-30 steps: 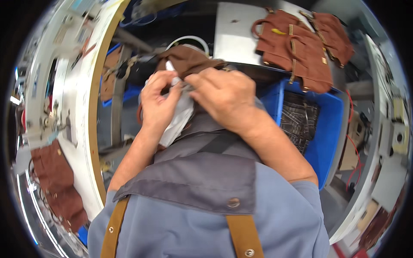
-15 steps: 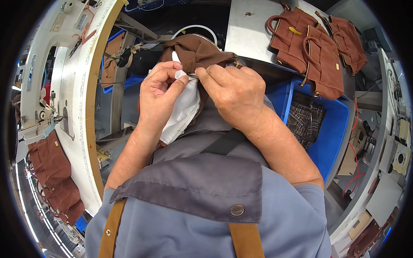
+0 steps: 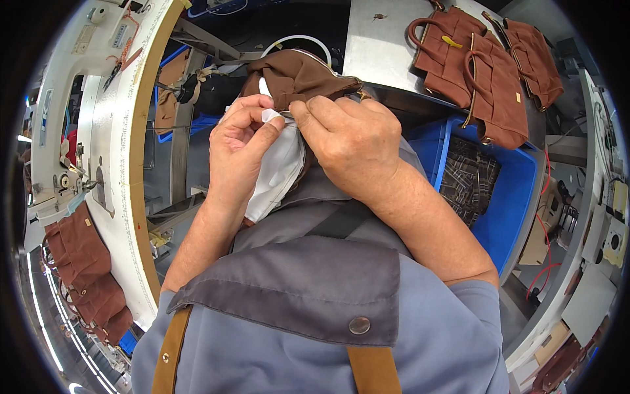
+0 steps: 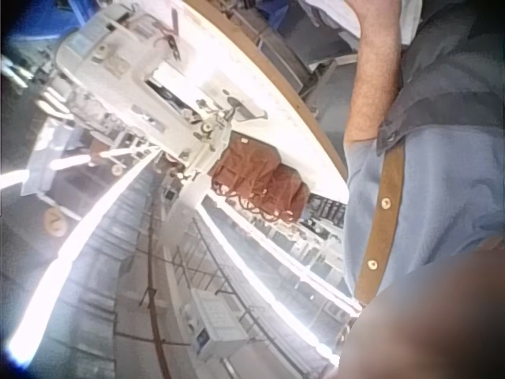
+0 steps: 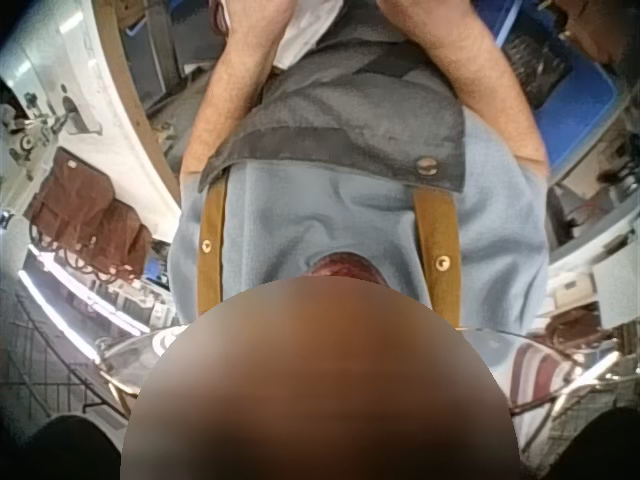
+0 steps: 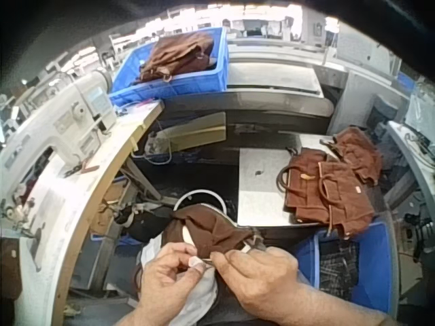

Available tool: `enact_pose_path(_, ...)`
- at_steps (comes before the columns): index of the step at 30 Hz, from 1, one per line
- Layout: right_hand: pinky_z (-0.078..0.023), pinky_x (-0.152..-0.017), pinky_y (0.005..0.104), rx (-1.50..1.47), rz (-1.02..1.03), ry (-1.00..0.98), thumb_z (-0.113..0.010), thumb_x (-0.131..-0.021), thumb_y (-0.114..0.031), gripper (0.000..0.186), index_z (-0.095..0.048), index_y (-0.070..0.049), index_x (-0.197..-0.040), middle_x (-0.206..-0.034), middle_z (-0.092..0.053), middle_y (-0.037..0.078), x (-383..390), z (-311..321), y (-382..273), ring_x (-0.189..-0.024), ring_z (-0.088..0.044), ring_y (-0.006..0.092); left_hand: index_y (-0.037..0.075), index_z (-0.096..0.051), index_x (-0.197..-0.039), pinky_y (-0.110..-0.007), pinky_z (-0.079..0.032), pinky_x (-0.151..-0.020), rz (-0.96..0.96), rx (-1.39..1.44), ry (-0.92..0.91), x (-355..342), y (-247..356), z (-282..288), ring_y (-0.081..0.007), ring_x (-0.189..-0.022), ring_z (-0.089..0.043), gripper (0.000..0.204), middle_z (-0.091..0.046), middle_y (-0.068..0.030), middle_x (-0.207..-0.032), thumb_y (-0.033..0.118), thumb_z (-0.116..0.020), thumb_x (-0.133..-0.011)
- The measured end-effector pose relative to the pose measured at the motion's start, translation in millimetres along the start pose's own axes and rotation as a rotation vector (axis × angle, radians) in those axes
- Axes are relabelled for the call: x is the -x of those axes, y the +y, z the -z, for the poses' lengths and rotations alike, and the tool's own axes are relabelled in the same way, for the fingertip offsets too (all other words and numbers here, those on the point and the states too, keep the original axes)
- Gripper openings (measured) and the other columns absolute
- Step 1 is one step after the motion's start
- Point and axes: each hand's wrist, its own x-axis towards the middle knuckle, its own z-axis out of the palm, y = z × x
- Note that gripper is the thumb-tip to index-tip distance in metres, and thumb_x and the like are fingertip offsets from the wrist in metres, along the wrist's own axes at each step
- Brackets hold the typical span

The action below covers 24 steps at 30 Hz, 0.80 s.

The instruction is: Inspecting and trimming threads from the interior and exterior of a leather bag during the finishing process.

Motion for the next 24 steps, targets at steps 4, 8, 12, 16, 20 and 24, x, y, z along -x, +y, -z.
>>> enact_pose_path(4,-0.037,-0.05,0.0268,0.0,-0.002,-0.005,-0.068,-0.073,-0.015,0.022,-0.071,-0.01,-0.094,-0.073,-0.055,-0.005,1,-1,0,-0.058,-0.055,0.0083,-0.003,-0.069,-0.088,-0.023,-0.049,-0.076,0.007,0.045,0.004,1,1,-1,-0.0081,-0.083,-0.059,0.006,-0.063,-0.006,-0.109,0.001,-0.072,-0.085)
enact_pose_path(8,-0.036,-0.05,0.0265,-0.003,0.005,0.006,-0.068,-0.073,-0.015,0.021,-0.071,-0.01,-0.094,-0.073,-0.055,-0.006,0,-1,0,-0.058,-0.055,0.0079,-0.002,-0.069,-0.089,-0.023,-0.049,-0.076,-0.011,0.041,-0.001,1,0,-1,-0.0078,-0.082,-0.059,0.006,-0.063,-0.0061,-0.11,0.001,-0.072,-0.085)
enact_pose_path(12,-0.04,-0.051,0.0275,-0.032,-0.033,-0.073,-0.069,-0.073,-0.009,0.027,-0.073,-0.008,-0.1,-0.078,-0.066,-0.001,-1,4,-3,-0.062,-0.061,0.0121,-0.002,-0.069,-0.088,-0.023,-0.049,-0.076,-0.015,0.03,-0.005,2,0,0,-0.0078,-0.083,-0.058,0.006,-0.061,-0.0063,-0.111,0.002,-0.073,-0.085)
enact_pose_path(16,-0.035,-0.049,0.0264,-0.029,-0.035,0.001,-0.068,-0.074,-0.015,0.022,-0.071,-0.011,-0.096,-0.071,-0.055,-0.005,2,-5,0,-0.057,-0.054,0.0081,-0.002,-0.069,-0.087,-0.024,-0.049,-0.078,-0.035,0.045,0.002,3,1,-1,-0.0083,-0.084,-0.058,0.006,-0.06,-0.0059,-0.112,0.002,-0.073,-0.085)
enact_pose_path(20,-0.035,-0.049,0.027,-0.013,-0.053,-0.011,-0.068,-0.074,-0.015,0.023,-0.071,-0.011,-0.096,-0.069,-0.054,-0.005,3,-5,-1,-0.056,-0.054,0.0082,-0.001,-0.069,-0.084,-0.026,-0.048,-0.081,-0.048,0.017,0.007,3,-2,1,-0.0098,-0.09,-0.058,0.006,-0.058,-0.0066,-0.112,0.003,-0.073,-0.085)
enact_pose_path(24,-0.035,-0.048,0.0271,-0.028,-0.068,0.026,-0.067,-0.074,-0.015,0.022,-0.071,-0.011,-0.096,-0.068,-0.053,-0.005,4,-7,-1,-0.055,-0.054,0.0079,-0.001,-0.068,-0.082,-0.026,-0.048,-0.084,-0.034,0.06,0.01,4,1,-2,-0.0105,-0.095,-0.058,0.007,-0.057,-0.008,-0.113,0.003,-0.073,-0.085)
